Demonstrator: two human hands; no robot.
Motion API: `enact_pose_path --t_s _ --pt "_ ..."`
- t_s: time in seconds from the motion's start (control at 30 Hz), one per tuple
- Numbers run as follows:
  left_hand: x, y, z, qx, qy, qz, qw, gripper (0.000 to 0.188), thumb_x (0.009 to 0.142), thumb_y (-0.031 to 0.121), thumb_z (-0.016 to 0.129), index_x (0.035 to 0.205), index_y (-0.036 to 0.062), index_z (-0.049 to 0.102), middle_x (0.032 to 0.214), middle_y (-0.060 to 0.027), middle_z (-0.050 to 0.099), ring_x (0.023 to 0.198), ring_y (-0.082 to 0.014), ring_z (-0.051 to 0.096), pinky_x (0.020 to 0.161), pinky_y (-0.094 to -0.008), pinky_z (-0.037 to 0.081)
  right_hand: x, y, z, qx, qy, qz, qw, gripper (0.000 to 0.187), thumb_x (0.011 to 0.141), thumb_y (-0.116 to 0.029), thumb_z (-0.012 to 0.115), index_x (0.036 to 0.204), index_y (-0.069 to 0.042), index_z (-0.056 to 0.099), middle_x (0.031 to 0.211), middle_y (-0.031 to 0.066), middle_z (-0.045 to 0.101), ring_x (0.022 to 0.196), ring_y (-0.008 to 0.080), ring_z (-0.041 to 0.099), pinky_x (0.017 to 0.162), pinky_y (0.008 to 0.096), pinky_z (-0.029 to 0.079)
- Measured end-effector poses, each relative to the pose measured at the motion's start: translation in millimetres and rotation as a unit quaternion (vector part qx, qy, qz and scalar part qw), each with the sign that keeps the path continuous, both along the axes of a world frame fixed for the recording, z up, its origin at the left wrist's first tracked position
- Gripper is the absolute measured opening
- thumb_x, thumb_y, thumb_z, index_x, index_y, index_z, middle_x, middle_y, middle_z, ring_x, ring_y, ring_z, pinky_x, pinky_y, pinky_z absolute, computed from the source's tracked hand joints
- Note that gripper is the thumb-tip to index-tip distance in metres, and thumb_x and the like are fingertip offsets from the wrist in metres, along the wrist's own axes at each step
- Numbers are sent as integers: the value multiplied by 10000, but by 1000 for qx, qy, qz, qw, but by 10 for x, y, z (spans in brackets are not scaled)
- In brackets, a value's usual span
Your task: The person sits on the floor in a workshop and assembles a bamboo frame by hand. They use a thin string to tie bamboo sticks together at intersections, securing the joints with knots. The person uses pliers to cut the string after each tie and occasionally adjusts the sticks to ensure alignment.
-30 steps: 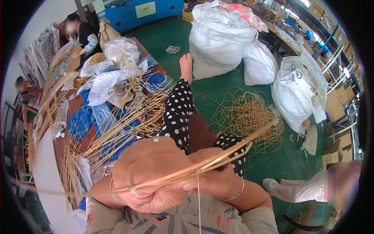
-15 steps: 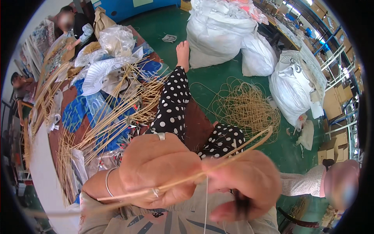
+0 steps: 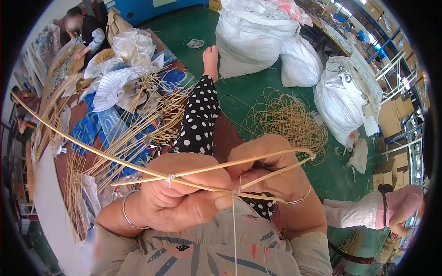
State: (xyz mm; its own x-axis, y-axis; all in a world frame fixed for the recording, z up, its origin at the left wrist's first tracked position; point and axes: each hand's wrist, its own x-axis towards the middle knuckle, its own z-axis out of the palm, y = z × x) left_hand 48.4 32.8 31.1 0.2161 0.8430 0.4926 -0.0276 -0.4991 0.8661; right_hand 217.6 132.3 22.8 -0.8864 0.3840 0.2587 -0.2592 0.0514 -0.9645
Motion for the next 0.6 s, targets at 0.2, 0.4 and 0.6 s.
enact_pose_path --t_s 0.2,0.4,0.6 --pt "10 49 -43 -4 29 -7 1000 121 789 16 574 907 -12 568 774 -70 577 662 -141 551 579 -240 436 -37 24 -127 -48 33 12 998 194 755 -185 651 697 -19 570 628 8 549 543 60 460 465 223 331" --pt "97 8 -42 19 49 91 994 170 785 66 595 943 6 578 860 -92 616 710 -179 612 619 -256 475 -55 11 -94 -142 -21 56 988 212 766 -204 644 665 -31 573 590 4 539 522 44 456 445 195 316" --pt "13 -8 -42 67 118 75 988 194 772 87 604 948 9 580 793 -86 615 641 -224 604 577 -273 469 -80 46 -173 -83 -24 77 993 161 768 -167 624 703 -32 562 599 10 544 501 50 457 432 190 316"
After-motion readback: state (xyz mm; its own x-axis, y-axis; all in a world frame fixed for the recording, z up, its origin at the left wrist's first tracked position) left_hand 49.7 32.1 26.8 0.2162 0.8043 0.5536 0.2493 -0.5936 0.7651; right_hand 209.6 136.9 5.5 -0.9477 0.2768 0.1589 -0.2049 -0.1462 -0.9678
